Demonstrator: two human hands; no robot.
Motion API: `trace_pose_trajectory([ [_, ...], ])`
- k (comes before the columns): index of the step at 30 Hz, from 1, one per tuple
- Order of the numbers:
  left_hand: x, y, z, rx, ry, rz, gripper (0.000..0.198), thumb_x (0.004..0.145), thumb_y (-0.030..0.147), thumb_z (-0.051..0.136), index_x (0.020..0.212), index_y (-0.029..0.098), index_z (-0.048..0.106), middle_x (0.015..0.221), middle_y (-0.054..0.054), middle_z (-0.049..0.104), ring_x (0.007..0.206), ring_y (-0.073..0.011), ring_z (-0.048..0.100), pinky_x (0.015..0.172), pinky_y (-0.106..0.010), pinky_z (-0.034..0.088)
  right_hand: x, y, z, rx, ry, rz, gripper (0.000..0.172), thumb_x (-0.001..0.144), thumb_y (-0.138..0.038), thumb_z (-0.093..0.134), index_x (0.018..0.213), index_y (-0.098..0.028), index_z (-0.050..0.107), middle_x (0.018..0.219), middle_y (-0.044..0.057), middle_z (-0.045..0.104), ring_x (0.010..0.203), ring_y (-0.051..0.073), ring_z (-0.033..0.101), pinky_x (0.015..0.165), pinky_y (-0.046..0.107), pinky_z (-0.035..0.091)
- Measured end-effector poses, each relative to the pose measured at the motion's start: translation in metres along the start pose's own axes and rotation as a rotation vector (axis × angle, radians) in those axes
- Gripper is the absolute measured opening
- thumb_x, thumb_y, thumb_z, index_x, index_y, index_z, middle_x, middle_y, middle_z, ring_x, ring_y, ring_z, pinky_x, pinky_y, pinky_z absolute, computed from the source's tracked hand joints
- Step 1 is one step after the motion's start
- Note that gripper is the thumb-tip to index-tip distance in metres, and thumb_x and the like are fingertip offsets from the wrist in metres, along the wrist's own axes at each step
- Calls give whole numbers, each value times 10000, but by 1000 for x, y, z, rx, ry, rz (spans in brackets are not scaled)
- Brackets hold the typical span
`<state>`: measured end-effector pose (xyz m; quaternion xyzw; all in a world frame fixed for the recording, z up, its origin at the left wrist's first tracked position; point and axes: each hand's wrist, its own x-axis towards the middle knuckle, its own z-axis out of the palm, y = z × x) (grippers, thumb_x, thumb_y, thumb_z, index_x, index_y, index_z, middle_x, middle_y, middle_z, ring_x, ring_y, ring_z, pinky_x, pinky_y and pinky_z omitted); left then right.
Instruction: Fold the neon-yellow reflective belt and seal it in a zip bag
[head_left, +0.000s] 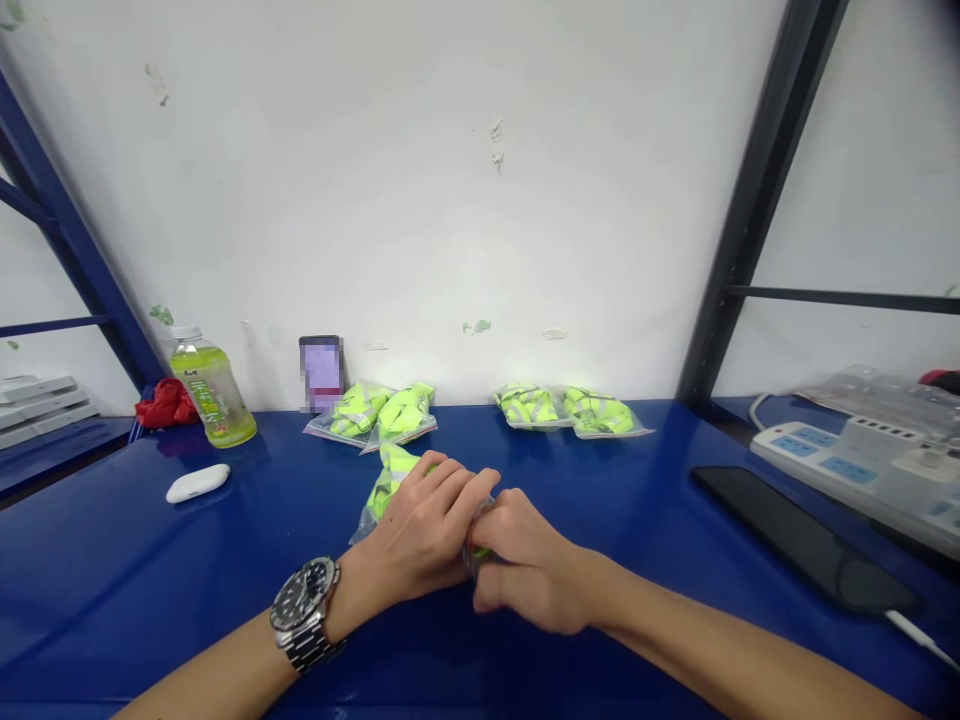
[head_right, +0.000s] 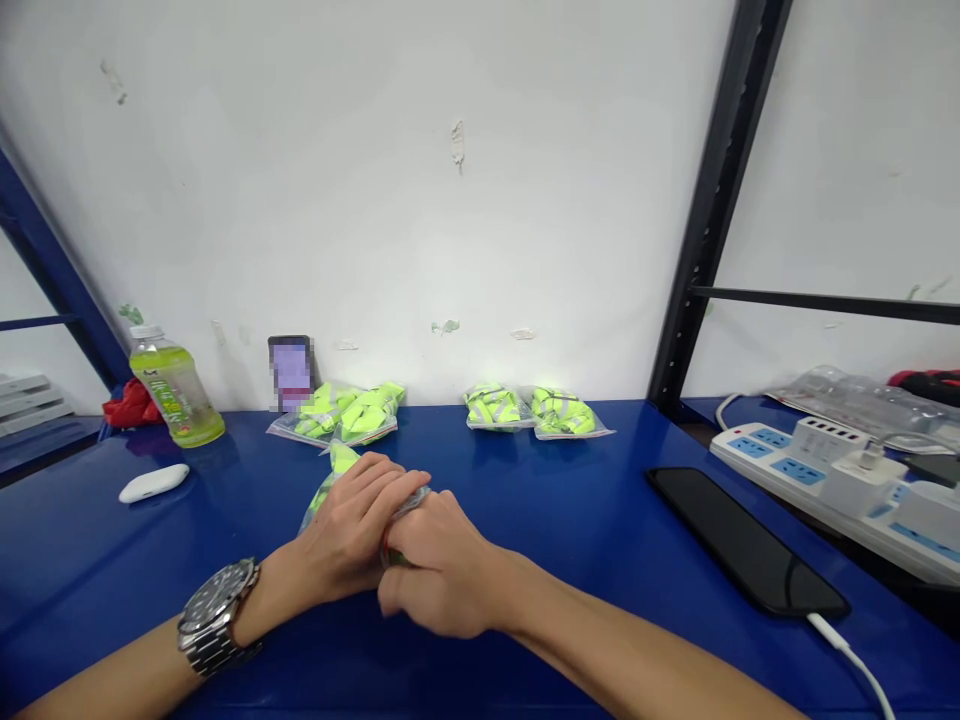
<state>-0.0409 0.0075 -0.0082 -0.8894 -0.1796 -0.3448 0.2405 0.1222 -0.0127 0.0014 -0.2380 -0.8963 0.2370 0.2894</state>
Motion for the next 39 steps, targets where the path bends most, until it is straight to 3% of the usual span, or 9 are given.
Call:
trace_pose_trajectory([
  [8, 6, -5, 4, -77, 138, 39, 531, 765, 206, 555, 1260, 100, 396, 827, -98, 641, 722, -211, 613, 661, -398, 512, 1, -10, 1, 30, 166, 37, 325, 510, -170, 609, 500, -176, 284, 504, -78, 233, 507, 67, 208, 471, 243, 186],
  [13, 0, -19, -4, -158, 183, -127, 863, 720, 350, 689, 1405, 160, 200, 998, -112, 600, 858, -238, 633, 753, -432, 549, 3, 0, -23, 261, 88, 16, 114, 766, -242, 552, 706, -162, 606, 604, -37, 511, 539, 83, 432, 508, 211, 362],
  [16, -3, -21, -7, -215, 191, -195, 1006, 687, 350, 732, 1437, 191, 81, 1107, -134, 550, 950, -255, 628, 800, -432, 555, 3, 4, -36, 272, 298, 18, 214, 804, -323, 611, 928, -165, 683, 726, 23, 652, 599, 123, 569, 549, 242, 472],
  [20, -2, -18, -9, -252, 186, -221, 1059, 644, 384, 761, 1437, 183, 88, 1156, -145, 522, 980, -268, 624, 799, -422, 560, 3, 2, -49, -35, 492, 68, 525, 623, -449, 798, 1050, -192, 634, 795, 43, 626, 641, 149, 557, 547, 275, 484],
  [22, 0, -16, -10, -264, 176, -227, 1068, 643, 399, 760, 1436, 182, 78, 1146, -140, 534, 980, -265, 628, 804, -419, 558, 6, 1, -53, -75, 439, 117, 828, 563, -454, 834, 1273, -211, 485, 1037, 100, 602, 798, 190, 576, 603, 294, 504],
  [24, 3, -13, -9, -263, 176, -198, 1050, 662, 403, 746, 1433, 183, 69, 1145, -145, 545, 993, -268, 629, 827, -429, 551, 10, 0, -53, 10, 266, 136, 883, 606, -407, 816, 1354, -221, 384, 1162, 122, 569, 901, 208, 588, 657, 298, 513],
  [27, 9, -8, -7, -263, 169, -130, 990, 690, 376, 716, 1430, 170, 91, 1126, -141, 575, 1019, -276, 624, 863, -442, 535, 19, 2, -42, 56, 101, 124, 562, 677, -262, 747, 1190, -196, 528, 1004, 61, 645, 850, 189, 611, 681, 276, 487],
  [32, 14, -3, -3, -198, 162, -145, 943, 709, 332, 680, 1440, 143, 116, 1212, -170, 547, 1056, -284, 606, 879, -444, 528, 36, 12, -19, -145, 295, 290, 81, 690, -177, 647, 756, -160, 602, 678, 22, 619, 649, 161, 558, 522, 232, 351],
  [39, 18, -3, 1, -118, 70, -139, 930, 729, 243, 612, 1465, 101, 61, 1229, -202, 537, 1000, -294, 605, 815, -449, 534, 50, 16, -15, -448, 261, 375, 215, 719, -129, 541, 524, -178, 463, 503, 19, 461, 490, 114, 388, 490, 269, 216],
])
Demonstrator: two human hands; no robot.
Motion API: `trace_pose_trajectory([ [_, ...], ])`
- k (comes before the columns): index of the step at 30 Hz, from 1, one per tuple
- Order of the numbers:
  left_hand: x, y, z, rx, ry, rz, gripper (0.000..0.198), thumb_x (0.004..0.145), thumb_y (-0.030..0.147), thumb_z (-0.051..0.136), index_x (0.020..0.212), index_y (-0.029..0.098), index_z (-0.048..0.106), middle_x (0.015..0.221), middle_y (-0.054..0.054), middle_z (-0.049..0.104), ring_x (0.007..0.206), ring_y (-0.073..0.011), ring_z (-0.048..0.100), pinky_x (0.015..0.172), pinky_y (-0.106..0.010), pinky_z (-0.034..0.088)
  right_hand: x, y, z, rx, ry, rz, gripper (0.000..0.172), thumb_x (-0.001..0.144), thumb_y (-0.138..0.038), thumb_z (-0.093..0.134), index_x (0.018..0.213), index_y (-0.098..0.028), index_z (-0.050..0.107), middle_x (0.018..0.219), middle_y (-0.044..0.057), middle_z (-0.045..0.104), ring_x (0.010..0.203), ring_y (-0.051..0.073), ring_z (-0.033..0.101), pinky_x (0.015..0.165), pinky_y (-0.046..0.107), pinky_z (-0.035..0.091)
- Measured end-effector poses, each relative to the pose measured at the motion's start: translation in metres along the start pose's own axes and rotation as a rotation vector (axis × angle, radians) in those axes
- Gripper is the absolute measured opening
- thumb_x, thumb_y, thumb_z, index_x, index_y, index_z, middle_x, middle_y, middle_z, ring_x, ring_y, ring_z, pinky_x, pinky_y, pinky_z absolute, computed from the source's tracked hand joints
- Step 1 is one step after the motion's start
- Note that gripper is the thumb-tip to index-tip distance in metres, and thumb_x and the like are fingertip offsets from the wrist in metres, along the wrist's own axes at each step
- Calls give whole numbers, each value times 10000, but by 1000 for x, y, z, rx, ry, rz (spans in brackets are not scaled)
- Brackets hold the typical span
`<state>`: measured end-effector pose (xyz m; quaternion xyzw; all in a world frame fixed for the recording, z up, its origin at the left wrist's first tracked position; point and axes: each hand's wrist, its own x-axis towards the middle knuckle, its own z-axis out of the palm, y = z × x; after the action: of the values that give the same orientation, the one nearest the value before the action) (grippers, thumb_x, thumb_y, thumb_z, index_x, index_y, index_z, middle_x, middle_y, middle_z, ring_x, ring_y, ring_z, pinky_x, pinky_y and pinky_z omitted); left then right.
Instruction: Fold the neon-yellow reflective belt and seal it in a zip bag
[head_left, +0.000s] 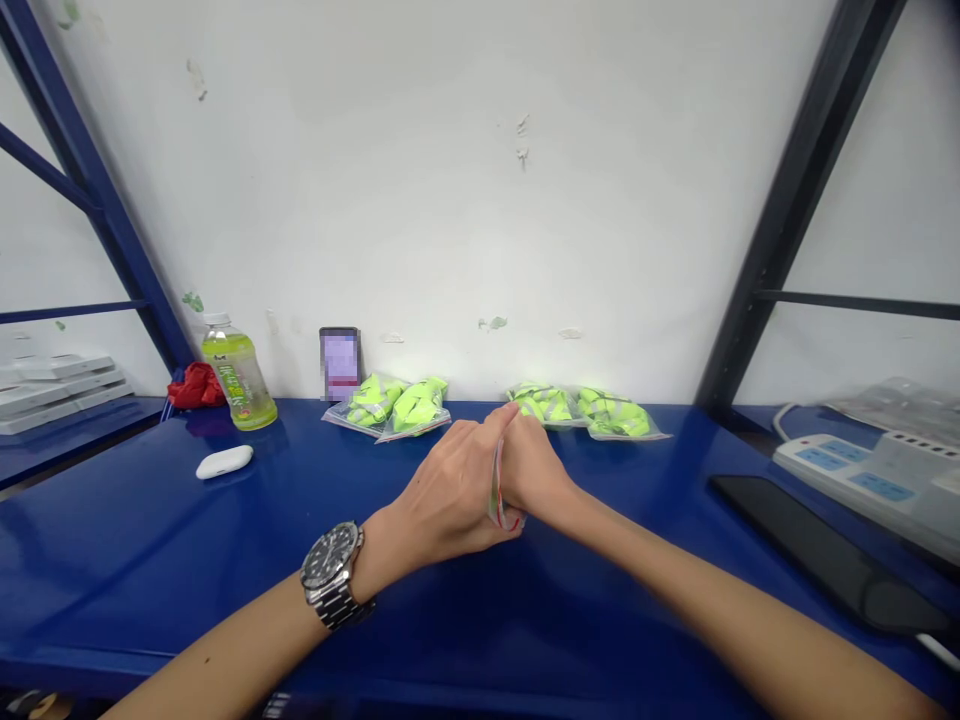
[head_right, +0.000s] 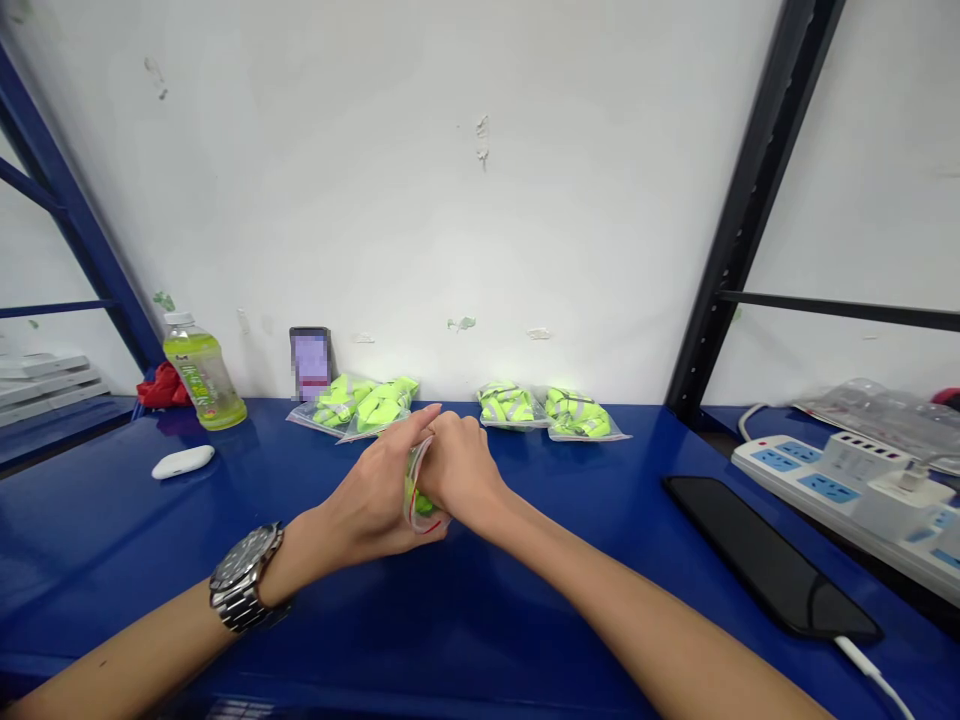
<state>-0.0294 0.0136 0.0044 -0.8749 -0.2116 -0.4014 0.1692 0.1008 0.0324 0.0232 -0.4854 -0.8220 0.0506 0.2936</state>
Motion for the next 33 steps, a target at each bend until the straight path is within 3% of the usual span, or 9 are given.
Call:
trace_pose_trajectory([
  [5, 4, 4, -2, -71, 59, -31, 954, 708, 216, 630, 1464, 105, 59, 1200, -201, 542, 955, -276, 615, 803, -446, 537, 0, 1, -16, 124, -68, -69, 141, 699, -158, 543, 585, -176, 462, 571, -9, 482, 517, 96, 380, 501, 248, 260],
  [10, 4, 4, -7, -239, 39, -32, 993, 685, 234, 676, 1455, 117, 61, 1159, -185, 551, 980, -274, 624, 823, -435, 544, 1, 19, -50, 391, -415, -200, 196, 704, -276, 615, 606, -169, 484, 574, -41, 436, 536, 84, 372, 501, 219, 301],
  [13, 3, 3, -10, -281, 42, 1, 994, 678, 233, 668, 1451, 97, 58, 1167, -198, 534, 999, -284, 621, 806, -430, 552, -1, 25, -53, 550, -516, -126, 195, 744, -314, 578, 638, -156, 538, 583, -30, 458, 538, 90, 390, 499, 219, 321],
  [18, 6, 3, -10, -208, 62, 50, 931, 684, 185, 619, 1442, 64, 92, 1149, -196, 551, 972, -286, 620, 809, -455, 547, 0, 22, -28, 512, -303, 9, 197, 671, -226, 532, 537, -179, 396, 540, -44, 354, 525, 79, 312, 459, 210, 264],
  [23, 8, 9, -9, -80, 123, 131, 839, 668, 150, 596, 1416, 75, 224, 1255, -208, 496, 977, -295, 601, 834, -479, 528, 2, 20, -20, 342, -147, -80, 224, 610, -173, 484, 515, -194, 282, 535, -55, 260, 535, 76, 233, 448, 224, 193],
  [27, 6, 9, -12, -149, 138, 113, 896, 643, 137, 590, 1441, 90, 183, 1218, -173, 517, 990, -271, 600, 847, -435, 532, -2, 19, -20, 469, -160, -135, 241, 636, -207, 504, 543, -198, 283, 556, -56, 262, 539, 74, 245, 452, 218, 211],
  [33, 6, 9, -14, -201, 121, 143, 860, 644, 91, 554, 1439, 90, 224, 1208, -165, 538, 1052, -280, 578, 876, -453, 513, -6, 7, -10, 563, -140, 6, 172, 656, -211, 500, 533, -184, 384, 546, -35, 383, 533, 87, 338, 458, 222, 256],
])
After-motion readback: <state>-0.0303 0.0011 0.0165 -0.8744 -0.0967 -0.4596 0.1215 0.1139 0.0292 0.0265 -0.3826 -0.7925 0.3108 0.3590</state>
